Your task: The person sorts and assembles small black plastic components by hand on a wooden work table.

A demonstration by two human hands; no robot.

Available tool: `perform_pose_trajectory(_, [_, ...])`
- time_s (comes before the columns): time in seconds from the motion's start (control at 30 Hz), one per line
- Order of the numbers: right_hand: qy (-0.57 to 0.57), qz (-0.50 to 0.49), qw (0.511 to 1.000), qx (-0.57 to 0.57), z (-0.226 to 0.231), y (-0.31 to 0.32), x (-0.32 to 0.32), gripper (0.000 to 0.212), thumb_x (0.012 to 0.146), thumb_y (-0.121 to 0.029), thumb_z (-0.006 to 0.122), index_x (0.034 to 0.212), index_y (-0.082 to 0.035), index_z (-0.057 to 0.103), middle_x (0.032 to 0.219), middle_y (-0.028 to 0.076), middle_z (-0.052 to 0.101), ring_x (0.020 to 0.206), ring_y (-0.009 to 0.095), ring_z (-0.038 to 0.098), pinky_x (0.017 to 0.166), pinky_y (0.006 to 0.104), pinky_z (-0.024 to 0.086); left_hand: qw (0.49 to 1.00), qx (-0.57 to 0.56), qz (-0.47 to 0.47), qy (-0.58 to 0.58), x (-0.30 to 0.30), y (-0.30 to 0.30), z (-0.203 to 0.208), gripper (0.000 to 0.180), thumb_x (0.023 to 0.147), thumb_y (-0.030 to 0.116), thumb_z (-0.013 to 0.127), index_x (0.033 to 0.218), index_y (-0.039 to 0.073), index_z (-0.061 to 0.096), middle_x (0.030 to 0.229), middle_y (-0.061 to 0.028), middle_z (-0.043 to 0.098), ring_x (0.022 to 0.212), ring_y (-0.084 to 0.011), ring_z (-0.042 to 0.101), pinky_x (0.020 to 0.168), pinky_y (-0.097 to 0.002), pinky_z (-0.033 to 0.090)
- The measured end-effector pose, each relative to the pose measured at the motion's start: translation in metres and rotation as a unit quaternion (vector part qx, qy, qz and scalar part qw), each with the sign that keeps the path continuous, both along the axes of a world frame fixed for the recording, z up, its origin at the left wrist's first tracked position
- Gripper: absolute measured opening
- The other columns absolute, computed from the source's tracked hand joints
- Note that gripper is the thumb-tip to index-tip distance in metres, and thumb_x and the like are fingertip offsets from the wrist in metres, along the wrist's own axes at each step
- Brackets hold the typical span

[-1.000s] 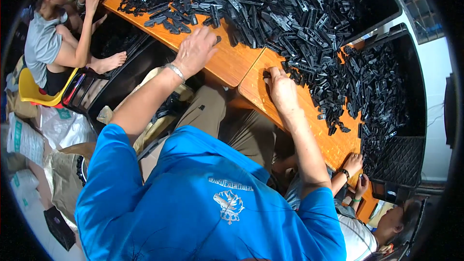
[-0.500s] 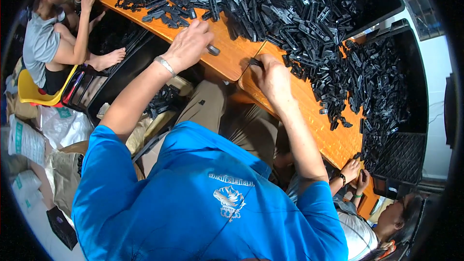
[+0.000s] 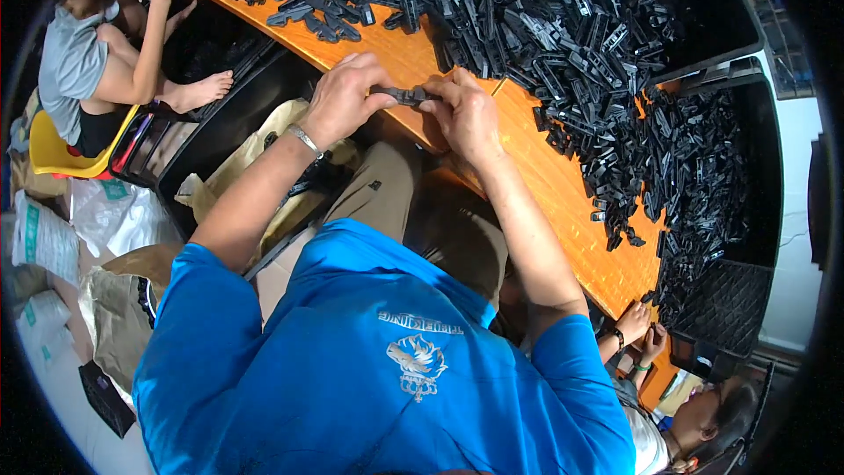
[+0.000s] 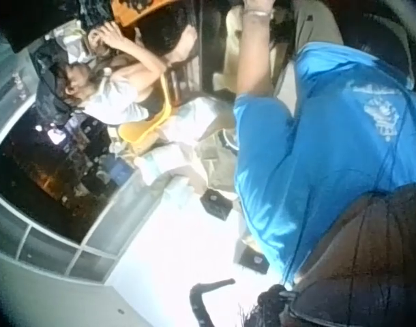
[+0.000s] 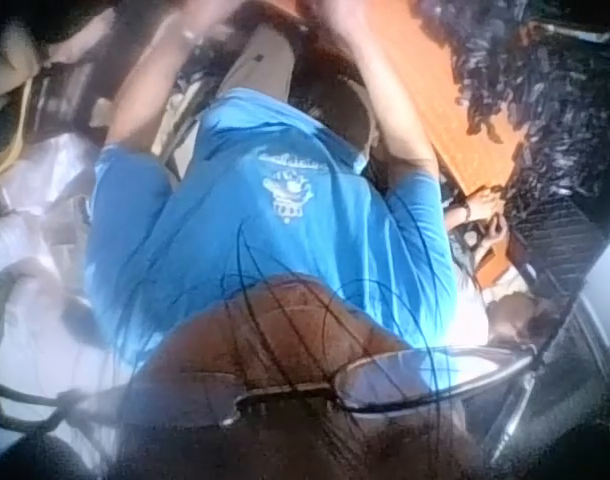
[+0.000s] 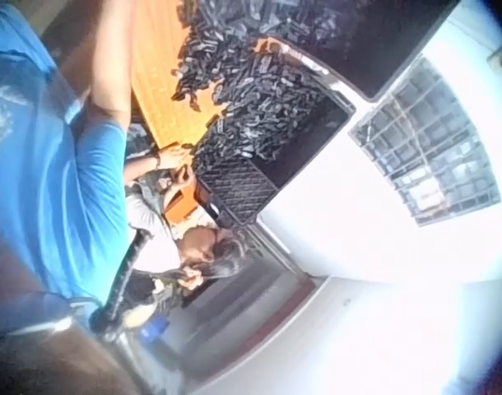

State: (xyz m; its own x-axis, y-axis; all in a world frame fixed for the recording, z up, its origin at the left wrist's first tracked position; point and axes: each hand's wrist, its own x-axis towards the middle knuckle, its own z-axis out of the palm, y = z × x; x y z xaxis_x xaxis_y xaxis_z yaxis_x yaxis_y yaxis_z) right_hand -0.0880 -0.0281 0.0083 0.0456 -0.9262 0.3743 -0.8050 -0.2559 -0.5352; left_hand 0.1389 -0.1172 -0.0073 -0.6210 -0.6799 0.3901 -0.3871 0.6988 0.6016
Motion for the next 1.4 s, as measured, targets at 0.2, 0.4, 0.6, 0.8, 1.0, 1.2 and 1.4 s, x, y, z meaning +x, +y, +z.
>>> perform_pose_trajectory(0.2, [0.028,0.048,0.998,-0.043,-0.009,-0.025,0.014,0.023,0.081,-0.012,0.085,0.103,-0.008,0.079,0.094,0.012,0.068,0.085,0.037,0.071,0.072,0.047,0.057,1.0,0.009,0.015,0.019,-0.007,-0.004,-0.002,0.02,0.081,0.01,0.086,0.093,0.004,0.071,0.094,-0.0118,0.065,0.096,-0.0366,0.066,0.082,-0.0465,0.053])
perform_pose_trajectory(0.4, [0.049,0.063,0.997,0.004,0.011,0.019,-0.005,0.018,0.086,-0.019,0.084,0.102,-0.011,0.08,0.099,0.012,0.072,0.088,0.036,0.072,0.076,0.0461,0.059,0.987,0.045,-0.073,-0.138,0.072,-0.021,0.015,0.023,0.079,0.012,0.089,0.095,0.004,0.075,0.096,-0.0099,0.07,0.09,-0.03,0.071,0.078,-0.0392,0.056])
perform_pose_trajectory(0.6, [0.163,-0.297,0.94,0.025,0.02,0.067,-0.099,0.021,0.092,-0.022,0.079,0.108,-0.009,0.079,0.106,0.017,0.07,0.091,0.042,0.072,0.081,0.0502,0.059,0.988,0.07,0.107,-0.084,0.111,-0.039,0.02,0.029,0.085,0.006,0.082,0.113,0.002,0.074,0.097,-0.0125,0.07,0.091,-0.0264,0.071,0.082,-0.0373,0.056])
perform_pose_trajectory(0.8, [0.227,-0.295,0.924,0.087,0.01,0.057,-0.116,0.019,0.09,-0.022,0.078,0.104,-0.008,0.077,0.109,0.021,0.071,0.087,0.044,0.074,0.08,0.0526,0.06,0.978,-0.106,0.169,-0.063,0.056,-0.064,0.011,0.034,0.084,0.005,0.081,0.118,0.01,0.075,0.116,-0.0109,0.067,0.117,-0.0339,0.065,0.1,-0.0435,0.055])
perform_pose_trajectory(1.0, [0.131,-0.229,0.961,0.086,0.015,0.054,-0.1,0.025,0.088,-0.013,0.082,0.11,-0.003,0.074,0.106,0.02,0.073,0.09,0.036,0.075,0.083,0.0442,0.06,0.975,-0.112,0.163,-0.105,0.052,-0.078,0.011,0.036,0.083,0.002,0.082,0.118,0.007,0.072,0.113,-0.0118,0.065,0.115,-0.0344,0.064,0.1,-0.0439,0.054])
perform_pose_trajectory(1.2, [-0.048,-0.108,0.989,0.084,0.009,0.041,-0.041,0.024,0.09,-0.012,0.081,0.112,-0.005,0.075,0.091,0.013,0.065,0.086,0.028,0.067,0.082,0.0401,0.057,0.969,-0.152,0.13,-0.142,0.055,-0.082,0.02,0.033,0.085,0.005,0.081,0.116,0.008,0.07,0.111,-0.0115,0.065,0.114,-0.0344,0.063,0.098,-0.0447,0.055])
perform_pose_trajectory(1.4, [-0.121,-0.119,0.979,0.11,0.011,0.033,0.006,0.021,0.088,-0.013,0.082,0.107,-0.005,0.075,0.097,0.015,0.071,0.088,0.033,0.073,0.08,0.0429,0.058,0.985,-0.123,0.058,-0.106,0.049,-0.062,0.01,0.03,0.09,0.012,0.078,0.119,0.01,0.068,0.113,-0.0125,0.069,0.113,-0.0364,0.064,0.097,-0.0458,0.055])
